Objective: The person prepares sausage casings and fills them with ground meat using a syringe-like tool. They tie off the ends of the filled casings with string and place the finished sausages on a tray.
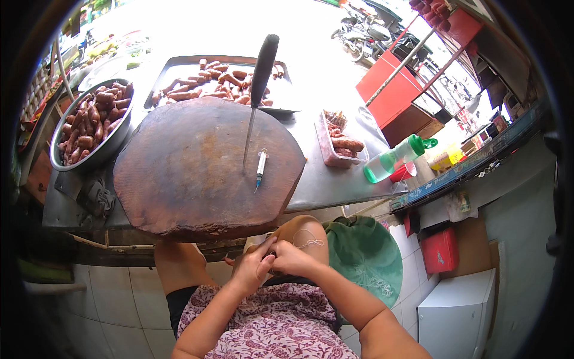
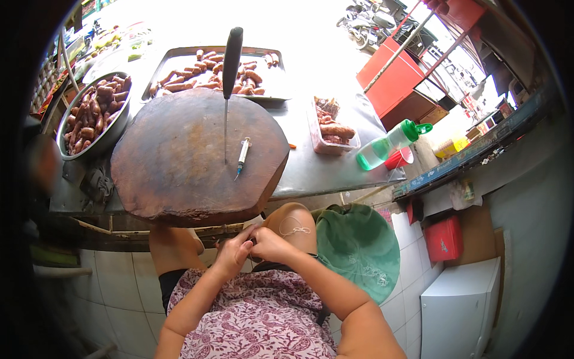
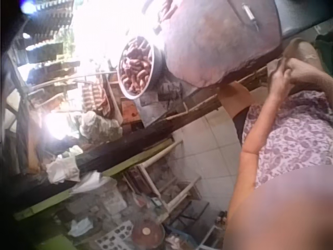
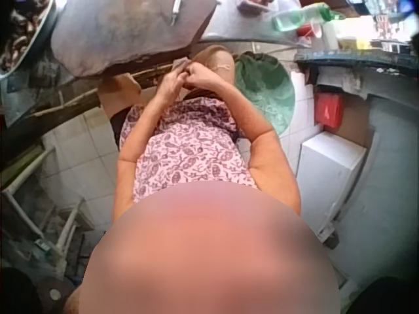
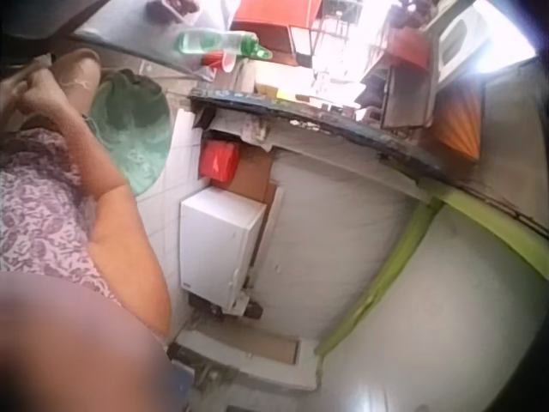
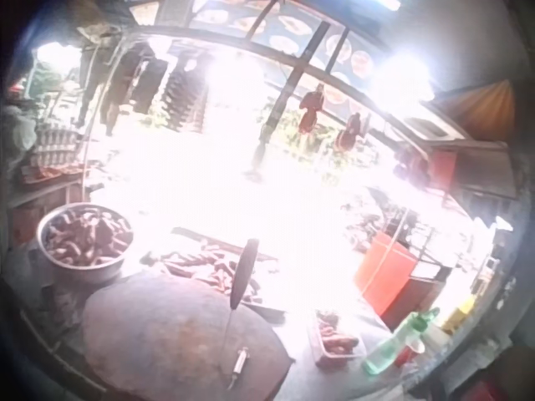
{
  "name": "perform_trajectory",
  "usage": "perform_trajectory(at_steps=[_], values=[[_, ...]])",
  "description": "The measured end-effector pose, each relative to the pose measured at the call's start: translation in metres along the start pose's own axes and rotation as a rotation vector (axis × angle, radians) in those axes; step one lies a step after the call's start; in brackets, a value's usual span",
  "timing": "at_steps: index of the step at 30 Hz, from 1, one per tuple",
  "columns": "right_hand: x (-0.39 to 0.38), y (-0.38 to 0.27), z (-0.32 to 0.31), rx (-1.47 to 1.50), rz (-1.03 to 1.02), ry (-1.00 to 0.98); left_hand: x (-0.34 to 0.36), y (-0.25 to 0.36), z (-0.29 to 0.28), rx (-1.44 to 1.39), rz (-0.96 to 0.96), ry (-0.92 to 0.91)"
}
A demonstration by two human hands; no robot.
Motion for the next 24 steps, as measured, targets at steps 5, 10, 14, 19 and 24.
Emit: perform_trajectory(at_steps=[5, 10, 14, 19, 24], values=[[-0.021, 0.01, -0.161, -0.281, -0.149, 0.586, 0.002, -0.009, -0.005, -0.139, -0.134, -0.003], [-0.008, 0.073, -0.305, -0.719, 0.345, 1.039, 0.004, -0.019, 0.002, -0.078, -0.139, -0.066], [0.034, 0.089, -0.34, -1.039, 0.396, 0.957, 0.006, -0.032, 0.001, 0.091, -0.168, -0.06], [0.06, 0.09, -0.357, -0.801, 0.282, 0.912, 0.013, -0.035, -0.003, 0.06, -0.146, -0.054], [0.071, 0.095, -0.347, -0.841, 0.333, 0.783, 0.017, -0.032, 0.0, 0.074, -0.105, -0.068]])
Point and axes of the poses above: each hand's wrist, its own x-axis towards the middle knuckle, its own z-axis out of the palm, y = z × x, the point moved 8 cm from there along x, towards the middle knuckle, and after that the axes turned 11 degrees about -x, right-handed, at the moved point
